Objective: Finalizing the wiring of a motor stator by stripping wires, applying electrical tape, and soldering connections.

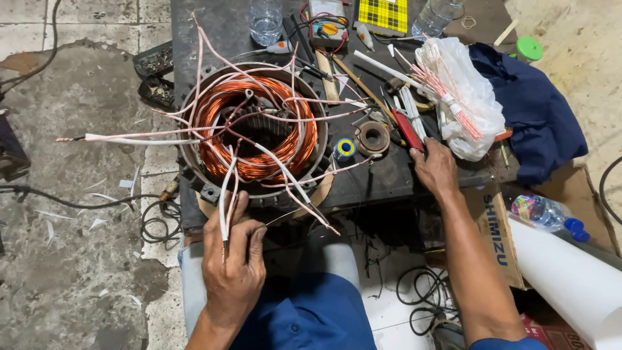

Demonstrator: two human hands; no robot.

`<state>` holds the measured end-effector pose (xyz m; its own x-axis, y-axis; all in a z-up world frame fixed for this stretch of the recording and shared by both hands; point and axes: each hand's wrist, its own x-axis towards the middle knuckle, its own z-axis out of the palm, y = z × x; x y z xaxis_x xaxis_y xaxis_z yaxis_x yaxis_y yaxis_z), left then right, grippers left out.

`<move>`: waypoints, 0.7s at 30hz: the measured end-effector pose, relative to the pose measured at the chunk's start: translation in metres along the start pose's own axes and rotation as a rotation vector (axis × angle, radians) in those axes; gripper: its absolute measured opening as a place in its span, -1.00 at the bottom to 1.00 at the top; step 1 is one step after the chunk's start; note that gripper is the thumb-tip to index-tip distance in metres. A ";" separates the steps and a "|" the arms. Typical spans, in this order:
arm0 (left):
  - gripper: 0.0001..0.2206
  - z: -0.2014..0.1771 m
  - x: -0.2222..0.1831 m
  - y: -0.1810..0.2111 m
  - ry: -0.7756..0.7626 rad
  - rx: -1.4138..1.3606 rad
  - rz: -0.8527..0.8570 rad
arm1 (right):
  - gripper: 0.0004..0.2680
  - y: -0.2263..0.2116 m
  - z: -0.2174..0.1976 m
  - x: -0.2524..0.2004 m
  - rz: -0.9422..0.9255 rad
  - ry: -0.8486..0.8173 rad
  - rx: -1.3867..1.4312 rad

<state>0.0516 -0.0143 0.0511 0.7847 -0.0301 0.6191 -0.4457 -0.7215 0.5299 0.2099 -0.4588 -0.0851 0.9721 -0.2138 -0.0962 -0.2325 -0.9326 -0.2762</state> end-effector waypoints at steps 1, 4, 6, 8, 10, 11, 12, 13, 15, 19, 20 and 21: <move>-0.93 0.000 0.000 0.000 0.006 -0.002 0.000 | -0.51 -0.005 0.002 -0.003 -0.050 0.084 0.017; -0.92 -0.002 0.001 0.002 0.005 -0.007 -0.002 | -0.58 -0.016 0.012 -0.006 -0.158 0.204 0.016; -0.92 -0.002 0.002 0.002 -0.002 -0.011 -0.002 | -0.60 -0.020 0.019 -0.005 -0.215 0.241 -0.004; -0.92 -0.001 0.001 0.001 0.009 0.005 0.013 | -0.77 -0.024 0.028 -0.002 -0.346 0.573 -0.114; -0.93 0.000 0.001 0.000 0.007 -0.001 0.013 | -0.81 -0.040 0.025 -0.001 -0.474 0.564 0.002; -0.94 0.001 0.000 -0.001 0.005 -0.008 0.013 | -0.83 -0.048 0.024 0.000 -0.599 0.552 0.119; -0.94 0.001 0.000 -0.002 0.007 -0.006 0.011 | -0.83 -0.043 0.037 0.006 -0.603 0.551 0.120; -0.95 0.001 -0.001 -0.002 -0.004 -0.015 0.006 | -0.79 -0.038 0.049 0.013 -0.643 0.465 0.053; -0.96 0.000 -0.001 -0.002 -0.016 -0.022 0.002 | -0.74 -0.027 0.072 0.024 -0.682 0.378 -0.012; -0.96 -0.001 -0.001 -0.002 -0.026 -0.013 0.014 | -0.52 -0.019 0.077 0.030 -0.844 0.498 -0.065; -0.95 -0.001 -0.001 -0.003 -0.029 0.000 0.020 | -0.73 -0.022 0.070 0.029 -0.722 0.373 -0.038; -0.95 -0.001 0.000 -0.002 -0.028 0.000 0.021 | -0.73 -0.024 0.061 0.027 -0.722 0.375 -0.038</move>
